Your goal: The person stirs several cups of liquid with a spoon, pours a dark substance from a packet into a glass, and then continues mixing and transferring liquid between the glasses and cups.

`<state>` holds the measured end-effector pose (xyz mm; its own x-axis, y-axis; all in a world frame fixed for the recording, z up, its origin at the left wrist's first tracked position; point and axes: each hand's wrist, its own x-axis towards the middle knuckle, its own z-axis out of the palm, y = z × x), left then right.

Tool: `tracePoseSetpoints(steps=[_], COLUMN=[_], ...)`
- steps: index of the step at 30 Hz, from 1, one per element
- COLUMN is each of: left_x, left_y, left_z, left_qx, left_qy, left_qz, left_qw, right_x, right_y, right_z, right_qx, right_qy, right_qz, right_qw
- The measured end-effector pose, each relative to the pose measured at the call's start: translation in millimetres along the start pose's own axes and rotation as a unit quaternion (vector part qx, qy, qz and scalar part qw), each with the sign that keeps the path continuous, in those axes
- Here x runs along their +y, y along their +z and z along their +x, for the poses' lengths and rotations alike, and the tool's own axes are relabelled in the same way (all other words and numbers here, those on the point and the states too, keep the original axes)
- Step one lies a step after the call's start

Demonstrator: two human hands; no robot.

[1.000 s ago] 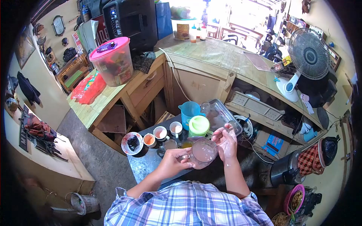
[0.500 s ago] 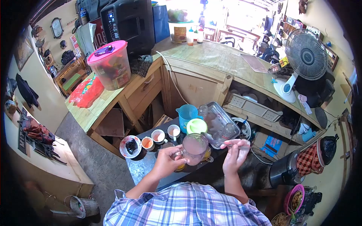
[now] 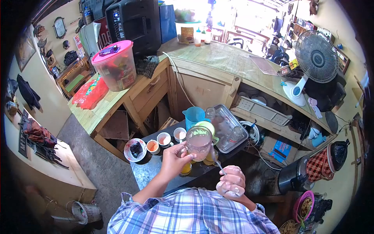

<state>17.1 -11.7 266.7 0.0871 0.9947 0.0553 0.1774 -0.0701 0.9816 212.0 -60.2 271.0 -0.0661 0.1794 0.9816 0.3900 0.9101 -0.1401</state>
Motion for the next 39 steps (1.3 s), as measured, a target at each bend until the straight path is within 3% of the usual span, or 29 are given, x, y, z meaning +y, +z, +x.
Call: tracePoseSetpoints(steps=[3,7,9,11,13,15,17,19,21,22,26,27,29,31,35,37,39], left_x=[0,-1,-6,-6,-2,9,9,0,1,2,-4,-1,-3,-11,-3,3,4], left_y=[2,6,6,6,6,7,7,7,6,5,6,6,6,7,5,5,4], left_z=[-2,-2,-1,-2,-2,-5,-6,-5,-6,-7,-8,-9,-9,-7,-11,-12,-13], left_qx=[0.007,0.005,0.007,0.006,0.011,0.019,0.028,0.025,0.023,0.021,0.030,0.030,0.031,0.020,0.020,0.007,0.014], left_qy=[0.008,0.006,0.008,0.009,0.027,0.014,0.002,0.028,0.025,0.022,0.038,0.017,-0.004,0.049,0.048,0.065,0.057], left_qz=[0.004,-0.004,0.008,0.021,0.024,0.022,0.020,0.013,0.018,0.023,0.016,0.028,0.039,0.024,0.026,0.060,0.050], left_qw=[1.000,1.000,1.000,1.000,0.999,0.999,0.999,0.999,0.999,0.999,0.999,0.999,0.999,0.998,0.998,0.996,0.997], right_x=[6,1,-9,-7,-2,-6,-17,-18,-18,-16,-2,0,0,0,3,-1,-2], right_y=[5,17,8,11,15,14,10,6,-2,7,2,-2,5,6,27,28,30], right_z=[-1,-8,6,0,-4,0,11,11,11,10,18,20,15,6,-6,-12,-3], right_qx=[0.031,-0.015,-0.112,-0.104,-0.040,-0.047,-0.118,-0.120,-0.114,-0.008,0.062,0.002,0.001,-0.024,-0.006,-0.061,-0.008], right_qy=[0.032,-0.012,-0.062,-0.051,0.031,0.030,-0.055,-0.065,0.053,0.102,0.027,-0.022,-0.045,-0.063,-0.049,0.045,-0.032], right_qz=[-0.057,-0.052,-0.023,-0.025,-0.078,-0.079,-0.024,0.028,0.066,0.087,0.089,0.069,0.100,0.108,0.070,0.130,0.061], right_qw=[0.997,0.998,0.991,0.993,0.996,0.995,0.991,0.990,0.990,0.991,0.994,0.997,0.994,0.992,0.996,0.989,0.998])
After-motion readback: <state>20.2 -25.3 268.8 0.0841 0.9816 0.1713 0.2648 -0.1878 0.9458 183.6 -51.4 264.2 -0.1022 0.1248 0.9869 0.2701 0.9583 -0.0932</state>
